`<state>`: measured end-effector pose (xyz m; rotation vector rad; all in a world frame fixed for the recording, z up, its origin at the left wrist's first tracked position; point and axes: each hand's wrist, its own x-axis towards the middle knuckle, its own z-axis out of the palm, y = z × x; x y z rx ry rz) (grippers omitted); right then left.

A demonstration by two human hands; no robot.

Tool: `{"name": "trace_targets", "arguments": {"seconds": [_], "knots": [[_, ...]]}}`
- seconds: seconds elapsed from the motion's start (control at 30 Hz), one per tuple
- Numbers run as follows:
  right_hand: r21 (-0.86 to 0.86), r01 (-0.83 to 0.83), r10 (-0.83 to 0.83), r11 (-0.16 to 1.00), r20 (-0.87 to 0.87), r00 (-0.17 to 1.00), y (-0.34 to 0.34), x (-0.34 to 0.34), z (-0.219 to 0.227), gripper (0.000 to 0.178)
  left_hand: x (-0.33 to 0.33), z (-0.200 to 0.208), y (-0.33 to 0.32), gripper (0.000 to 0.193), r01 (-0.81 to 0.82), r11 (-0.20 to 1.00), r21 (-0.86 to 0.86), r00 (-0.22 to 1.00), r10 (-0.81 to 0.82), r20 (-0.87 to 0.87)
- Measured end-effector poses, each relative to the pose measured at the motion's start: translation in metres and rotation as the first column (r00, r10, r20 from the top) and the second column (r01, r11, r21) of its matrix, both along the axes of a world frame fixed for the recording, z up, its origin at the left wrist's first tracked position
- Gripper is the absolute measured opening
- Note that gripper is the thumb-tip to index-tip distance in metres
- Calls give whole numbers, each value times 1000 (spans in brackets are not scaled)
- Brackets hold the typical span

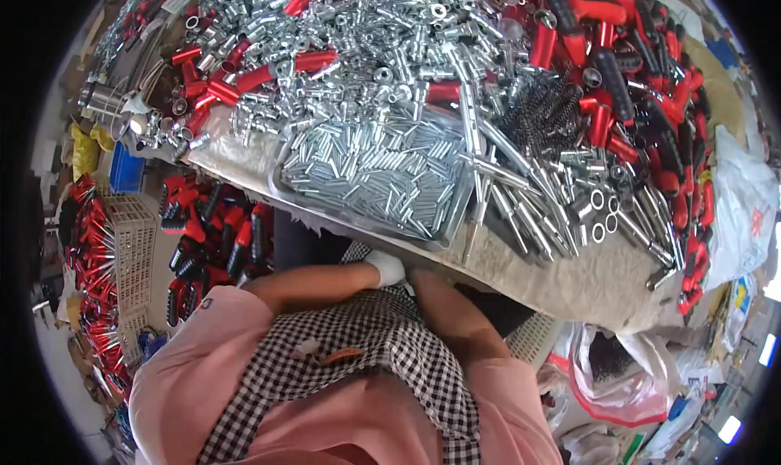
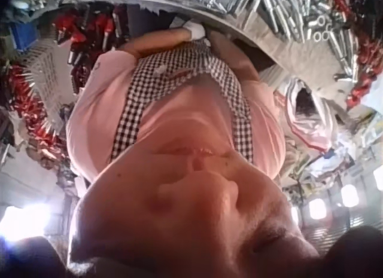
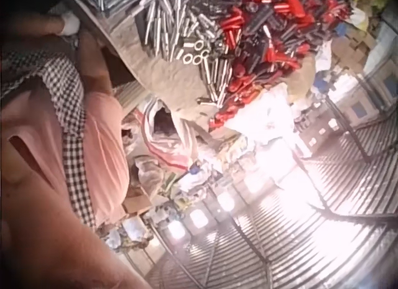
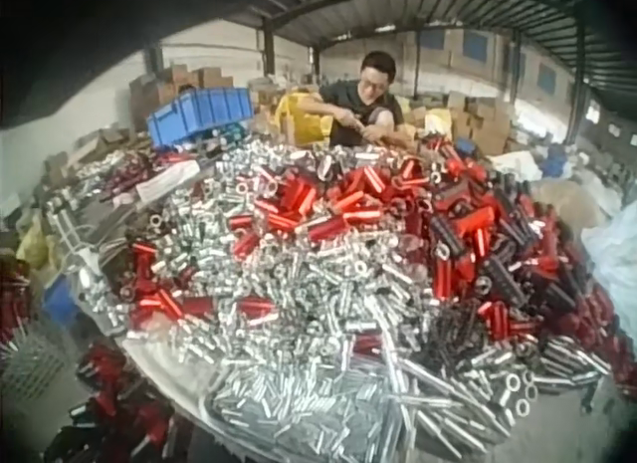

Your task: Assembling metal rods into red plastic handles at a manual workstation.

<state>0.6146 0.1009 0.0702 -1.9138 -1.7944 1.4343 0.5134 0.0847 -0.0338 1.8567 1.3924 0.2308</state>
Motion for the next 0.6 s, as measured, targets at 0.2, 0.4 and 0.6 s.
{"name": "trace_targets", "arguments": {"seconds": [0.2, 0.4, 0.6], "knots": [[54, 51, -52, 997, 11, 999, 4, 28, -5, 54, 6, 55, 7, 38, 15, 988, 157, 999, -19, 26], [59, 31, -28, 998, -55, 998, -20, -3, 4, 54, -12, 41, 10, 43, 120, 978, -173, 965, -156, -210], [12, 125, -124, 992, -78, 989, 11, 6, 14, 55, 8, 39, 21, 33, 419, 835, -356, 772, -534, -344]]}}
